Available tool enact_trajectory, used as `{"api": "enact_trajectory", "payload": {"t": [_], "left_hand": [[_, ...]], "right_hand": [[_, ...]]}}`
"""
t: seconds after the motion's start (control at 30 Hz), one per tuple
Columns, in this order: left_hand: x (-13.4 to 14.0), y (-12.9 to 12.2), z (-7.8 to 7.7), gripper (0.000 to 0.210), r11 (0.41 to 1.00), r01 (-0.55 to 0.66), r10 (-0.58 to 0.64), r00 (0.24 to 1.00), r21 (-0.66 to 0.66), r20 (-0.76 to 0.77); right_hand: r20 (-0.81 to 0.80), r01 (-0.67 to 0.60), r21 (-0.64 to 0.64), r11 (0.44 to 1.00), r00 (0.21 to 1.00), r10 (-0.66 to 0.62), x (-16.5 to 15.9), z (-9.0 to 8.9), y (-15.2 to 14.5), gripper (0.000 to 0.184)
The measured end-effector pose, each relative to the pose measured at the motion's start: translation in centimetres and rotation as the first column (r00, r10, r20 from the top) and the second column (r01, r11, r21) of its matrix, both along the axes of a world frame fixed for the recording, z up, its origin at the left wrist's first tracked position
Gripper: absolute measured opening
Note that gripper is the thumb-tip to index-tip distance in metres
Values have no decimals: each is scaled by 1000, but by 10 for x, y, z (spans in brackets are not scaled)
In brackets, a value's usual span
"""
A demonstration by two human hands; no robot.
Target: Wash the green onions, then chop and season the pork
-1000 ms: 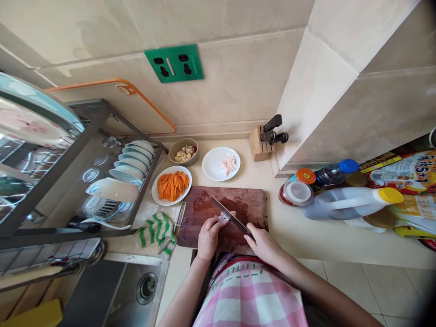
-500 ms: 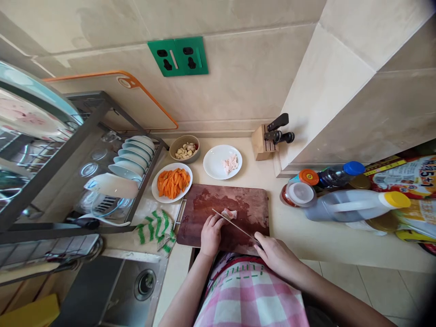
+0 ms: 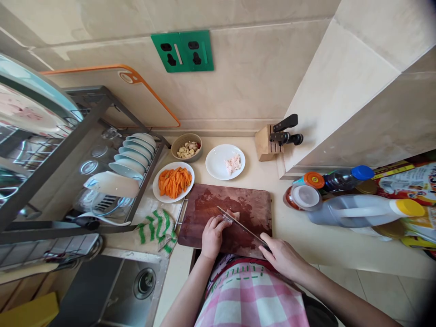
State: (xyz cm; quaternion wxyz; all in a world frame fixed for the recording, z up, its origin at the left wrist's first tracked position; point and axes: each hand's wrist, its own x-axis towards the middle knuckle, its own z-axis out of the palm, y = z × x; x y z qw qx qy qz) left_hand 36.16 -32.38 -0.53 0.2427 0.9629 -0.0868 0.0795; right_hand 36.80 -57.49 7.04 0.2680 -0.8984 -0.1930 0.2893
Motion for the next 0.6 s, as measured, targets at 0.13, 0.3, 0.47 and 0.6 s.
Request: {"api": "enact_trajectory", "payload": {"t": [0.13, 0.3, 0.47, 0.6], "left_hand": [[3, -3, 4, 38, 999, 3, -2, 1000, 33, -20], [4, -2, 1, 34, 1000, -5, 5, 1000, 7, -10], [2, 5, -9, 30, 997, 24, -19, 998, -78, 61], [-4, 9, -11, 29, 989, -4, 17, 996, -150, 83]], "right_hand": [[-23, -15, -42, 999, 1000, 14, -4, -1, 5, 14], [-25, -1, -67, 998, 1000, -1, 6, -10, 30, 14], [22, -11, -84, 996, 1000, 13, 26, -11, 59, 13], [8, 2, -79, 997, 1000, -1, 14, -11, 37, 15]]}}
